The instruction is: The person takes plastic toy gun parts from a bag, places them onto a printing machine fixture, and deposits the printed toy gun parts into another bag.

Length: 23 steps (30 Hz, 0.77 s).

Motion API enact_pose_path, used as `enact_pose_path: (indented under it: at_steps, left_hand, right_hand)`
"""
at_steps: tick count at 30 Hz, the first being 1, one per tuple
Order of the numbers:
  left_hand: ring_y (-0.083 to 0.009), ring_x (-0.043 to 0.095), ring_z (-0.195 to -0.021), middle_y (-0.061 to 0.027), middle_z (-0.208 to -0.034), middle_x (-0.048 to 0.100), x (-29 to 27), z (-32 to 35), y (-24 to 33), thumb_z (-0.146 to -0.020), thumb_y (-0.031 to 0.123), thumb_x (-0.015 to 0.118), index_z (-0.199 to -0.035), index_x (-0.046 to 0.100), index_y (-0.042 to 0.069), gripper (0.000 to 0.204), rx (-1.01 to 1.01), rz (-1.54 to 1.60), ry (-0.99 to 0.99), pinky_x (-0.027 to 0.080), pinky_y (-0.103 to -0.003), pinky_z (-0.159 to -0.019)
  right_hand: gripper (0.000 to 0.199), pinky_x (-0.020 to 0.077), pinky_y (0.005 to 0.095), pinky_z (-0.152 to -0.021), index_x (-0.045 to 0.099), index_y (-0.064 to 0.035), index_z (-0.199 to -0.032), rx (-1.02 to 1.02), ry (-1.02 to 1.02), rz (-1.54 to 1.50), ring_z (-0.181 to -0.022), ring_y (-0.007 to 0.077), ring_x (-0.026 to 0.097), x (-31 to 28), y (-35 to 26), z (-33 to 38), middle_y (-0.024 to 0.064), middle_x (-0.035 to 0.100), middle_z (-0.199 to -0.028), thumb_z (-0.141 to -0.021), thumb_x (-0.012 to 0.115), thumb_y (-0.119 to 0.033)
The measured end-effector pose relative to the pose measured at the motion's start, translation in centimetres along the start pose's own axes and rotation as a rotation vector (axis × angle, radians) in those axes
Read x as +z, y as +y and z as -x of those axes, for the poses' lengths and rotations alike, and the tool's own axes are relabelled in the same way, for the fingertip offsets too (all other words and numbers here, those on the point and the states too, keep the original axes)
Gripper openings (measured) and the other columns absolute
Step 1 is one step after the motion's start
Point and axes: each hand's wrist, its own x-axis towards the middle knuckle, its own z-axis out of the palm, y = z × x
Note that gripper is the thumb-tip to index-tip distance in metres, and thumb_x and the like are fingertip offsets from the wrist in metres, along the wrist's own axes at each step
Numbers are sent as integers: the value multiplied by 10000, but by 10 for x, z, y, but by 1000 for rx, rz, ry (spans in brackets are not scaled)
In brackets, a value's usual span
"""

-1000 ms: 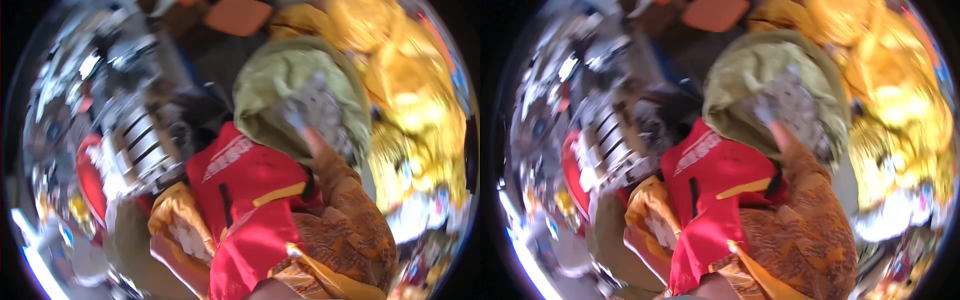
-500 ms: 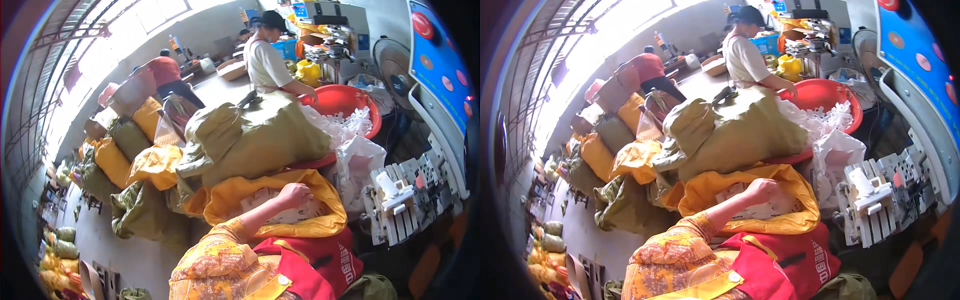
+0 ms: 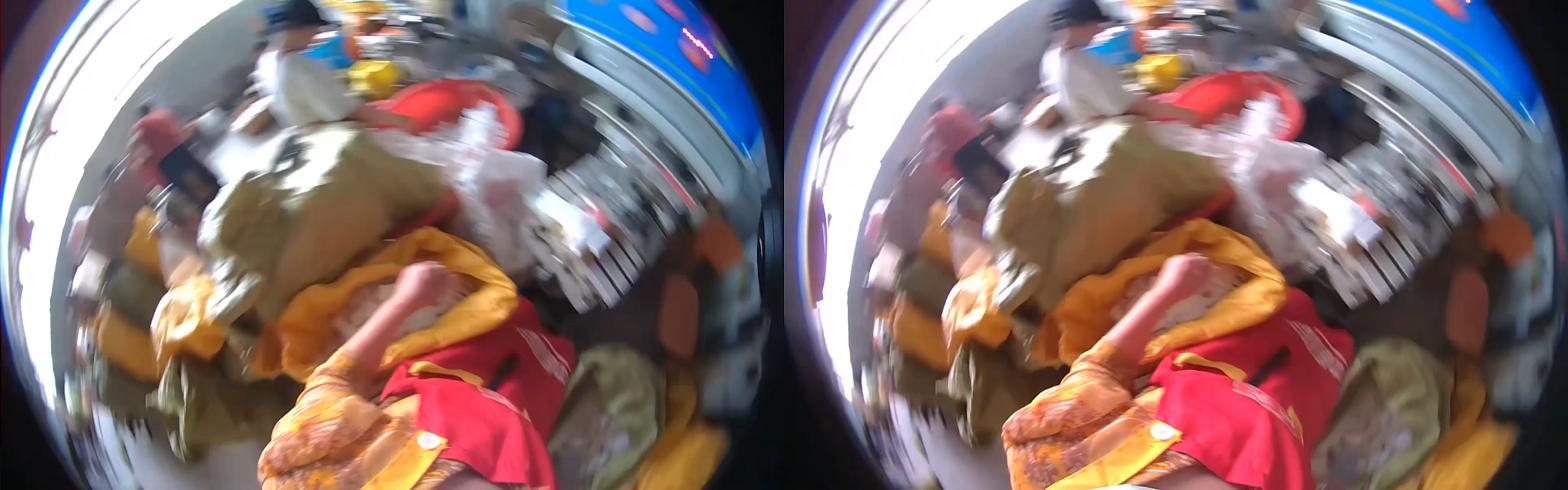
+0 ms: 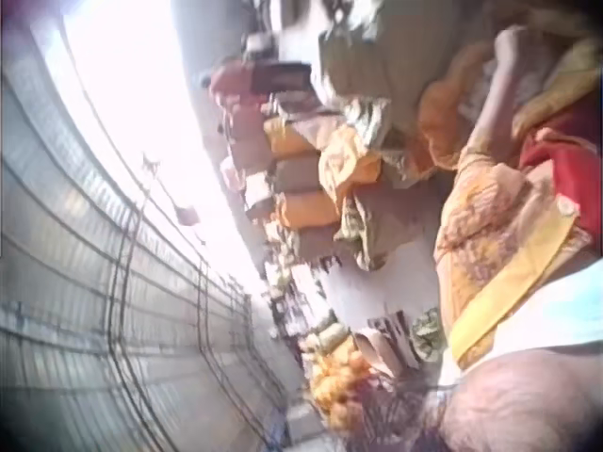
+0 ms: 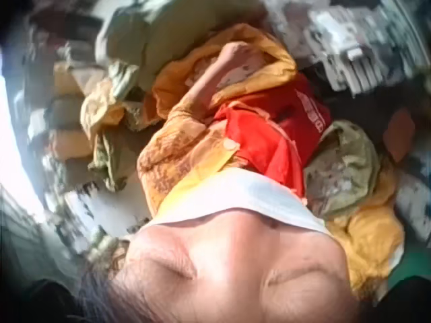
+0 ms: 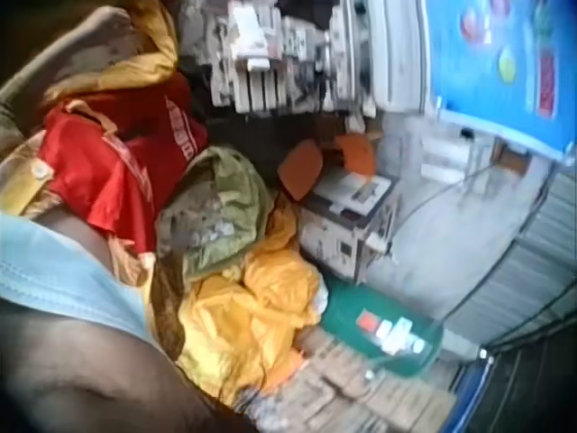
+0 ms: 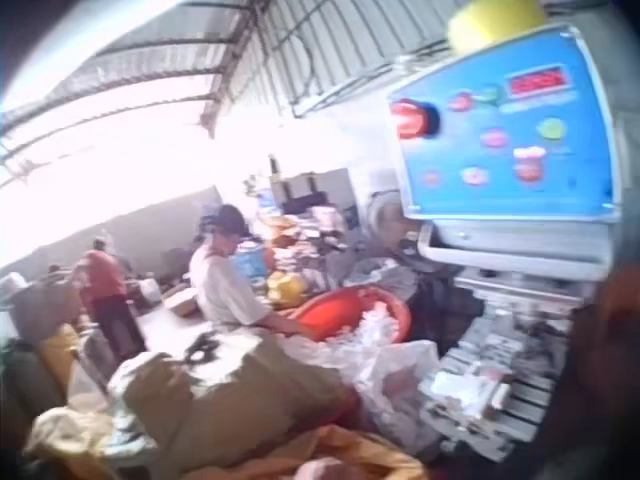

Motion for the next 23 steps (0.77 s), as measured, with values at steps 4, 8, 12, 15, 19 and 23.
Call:
enact_pose_path:
  at_steps: [4,8,12,15,19,23]
  left_hand:
    - [-314,606,-677,-125,-734,612,-7,-10,18,-798,219,622,-746,642,43,184,-6,249,51,476,-407,-618]
    - [-317,611,-660,-136,-736,622,13,-33,28,-797,212,630,-754,646,37,180,75,250,-40,480,-393,-605]
    - [-311,626,-704,-151,-783,639,14,-54,45,-802,165,623,-805,655,5,163,143,303,-21,494,-365,-638]
    - [-319,613,-702,-146,-766,629,15,-73,54,-802,150,623,-783,647,13,141,199,314,64,486,-382,-636]
    - [-331,588,-887,-138,-934,634,7,-118,80,-810,131,614,-910,632,29,144,234,398,335,467,-386,-796]
    - [-316,554,-1037,-136,-1084,605,6,-166,115,-814,141,624,-1043,616,63,242,364,470,496,415,-395,-926]
  right_hand:
    - [354,487,265,-722,524,-37,-1209,69,122,-265,-798,135,573,-36,-9,39,64,591,-1000,-907,538,-222]
    - [368,489,262,-730,523,-36,-1216,63,215,-455,-803,131,578,-58,-38,75,63,597,-1018,-907,544,-236]
    - [382,491,259,-738,522,-35,-1223,-51,200,-555,-807,126,584,-51,-90,87,63,603,-1036,-908,549,-250]
    - [415,490,281,-774,511,-17,-1224,-241,77,-673,-873,144,591,-32,-163,97,65,598,-1051,-890,566,-258]
    - [514,459,308,-866,509,4,-1219,-597,-51,-677,-966,173,580,-1,-241,89,90,589,-1096,-860,594,-353]
    - [585,419,343,-978,464,31,-1274,-739,-94,-629,-1095,217,550,32,-334,90,138,534,-1229,-872,558,-382]
